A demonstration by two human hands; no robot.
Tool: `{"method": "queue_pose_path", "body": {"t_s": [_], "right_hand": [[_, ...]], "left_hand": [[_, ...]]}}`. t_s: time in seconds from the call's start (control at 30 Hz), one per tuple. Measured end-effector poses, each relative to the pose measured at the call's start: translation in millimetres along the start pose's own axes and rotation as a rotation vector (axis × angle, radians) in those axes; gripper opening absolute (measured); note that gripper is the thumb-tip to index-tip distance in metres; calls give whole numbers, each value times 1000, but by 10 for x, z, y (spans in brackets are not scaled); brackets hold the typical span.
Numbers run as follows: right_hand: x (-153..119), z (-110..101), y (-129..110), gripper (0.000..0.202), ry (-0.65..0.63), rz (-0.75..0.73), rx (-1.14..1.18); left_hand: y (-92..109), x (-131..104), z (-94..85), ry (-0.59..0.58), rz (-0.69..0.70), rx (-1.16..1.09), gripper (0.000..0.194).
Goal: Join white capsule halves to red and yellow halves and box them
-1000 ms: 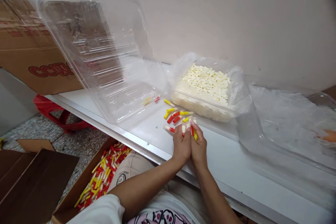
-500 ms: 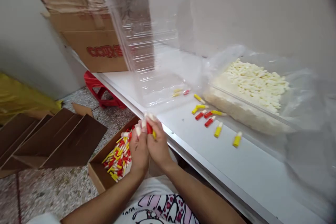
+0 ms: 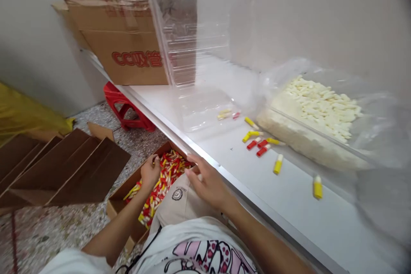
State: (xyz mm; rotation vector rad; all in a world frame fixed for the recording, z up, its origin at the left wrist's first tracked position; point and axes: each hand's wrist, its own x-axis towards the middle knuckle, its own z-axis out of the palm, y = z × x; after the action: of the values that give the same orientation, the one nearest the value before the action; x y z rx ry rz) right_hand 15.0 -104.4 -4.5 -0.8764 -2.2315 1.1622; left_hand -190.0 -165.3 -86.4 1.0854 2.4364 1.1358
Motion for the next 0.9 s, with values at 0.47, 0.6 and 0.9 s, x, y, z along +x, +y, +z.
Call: {"method": "queue_pose_path", "body": {"t_s": [0.47,0.6,0.9], "right_hand": [[-1291,-1470,1162,88,693,929,-715],[-1064,-1433,1178,87,623,922,-717],[-691,-1464,1183,85,547,832,-742]], "left_hand": [[2101,330,1582,-319,479,279,75],[2249,613,1790,-358,492,309,78],[2489,492,2131,-342,698,281,64]]}}
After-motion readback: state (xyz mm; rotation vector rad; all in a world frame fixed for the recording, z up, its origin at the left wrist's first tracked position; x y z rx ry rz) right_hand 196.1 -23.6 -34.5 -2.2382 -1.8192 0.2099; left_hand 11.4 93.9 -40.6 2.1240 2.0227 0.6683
